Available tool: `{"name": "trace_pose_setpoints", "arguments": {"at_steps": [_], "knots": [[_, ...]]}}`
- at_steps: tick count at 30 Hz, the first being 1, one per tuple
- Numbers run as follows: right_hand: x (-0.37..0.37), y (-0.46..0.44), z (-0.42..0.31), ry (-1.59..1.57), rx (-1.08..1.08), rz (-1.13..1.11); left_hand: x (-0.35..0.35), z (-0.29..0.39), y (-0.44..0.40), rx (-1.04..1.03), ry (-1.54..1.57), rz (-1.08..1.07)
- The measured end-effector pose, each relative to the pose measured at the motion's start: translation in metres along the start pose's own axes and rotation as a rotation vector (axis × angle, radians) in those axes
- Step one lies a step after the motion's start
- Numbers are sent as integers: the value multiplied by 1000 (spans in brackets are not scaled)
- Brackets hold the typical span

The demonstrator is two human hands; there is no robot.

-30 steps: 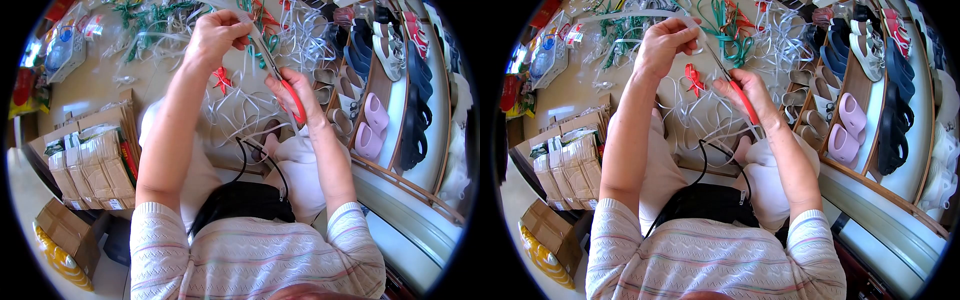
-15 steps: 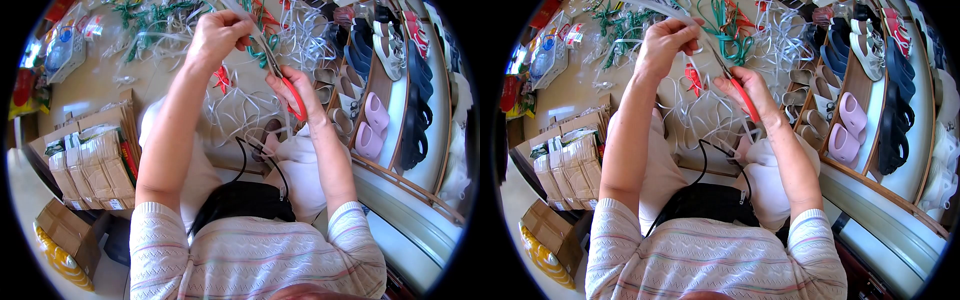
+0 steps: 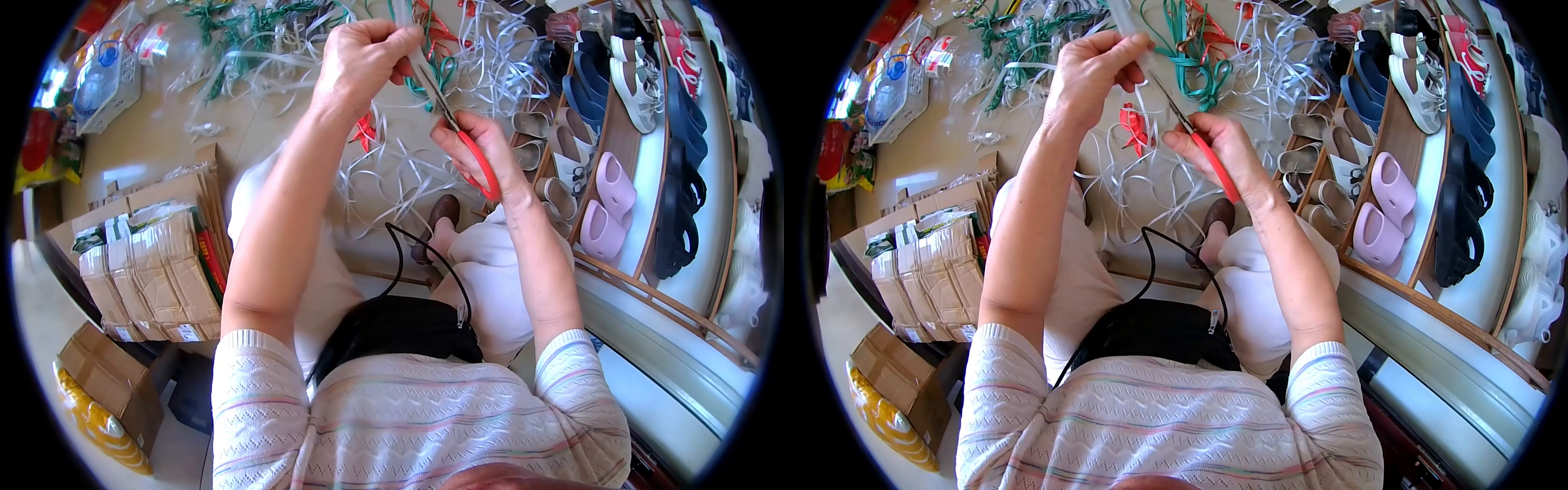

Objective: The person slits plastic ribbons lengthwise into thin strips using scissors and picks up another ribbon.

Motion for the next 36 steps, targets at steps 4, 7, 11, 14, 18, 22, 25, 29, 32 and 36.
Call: {"name": "trace_pose_setpoints", "arguments": {"at_steps": [4,7,11,14,18,22,25,29,32,36], "knots": [[-1,0,1,20,11,20,5,0,-2,-22,57,76],[-2,-1,1,-36,14,23,0,-3,1,21,54,35],[-5,-1,-1,-22,53,20,-3,-4,2,42,57,33],[-5,1,-2,-25,15,51,-3,-8,1,66,65,50],[-5,2,1,-92,-39,64,4,-3,0,24,104,131],[-3,-2,1,-9,55,47,0,-6,1,46,89,80],[-5,0,-6,-16,65,46,-3,-7,1,49,58,39],[-2,1,-1,31,25,57,-3,-7,1,56,50,17],[-2,2,-1,29,31,67,-2,-6,0,80,69,38],[-3,1,2,33,44,63,2,-6,-3,24,55,59]]}}
Point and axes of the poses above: each hand's wrist, its own y-axis away from the middle knuckle, its own x-axis out of the back of the hand, z = x × y, the point moved 5 cm from there along -y, towards the middle knuckle, and after that the axes turned 7 degrees about -y, right-handed, at the moved point
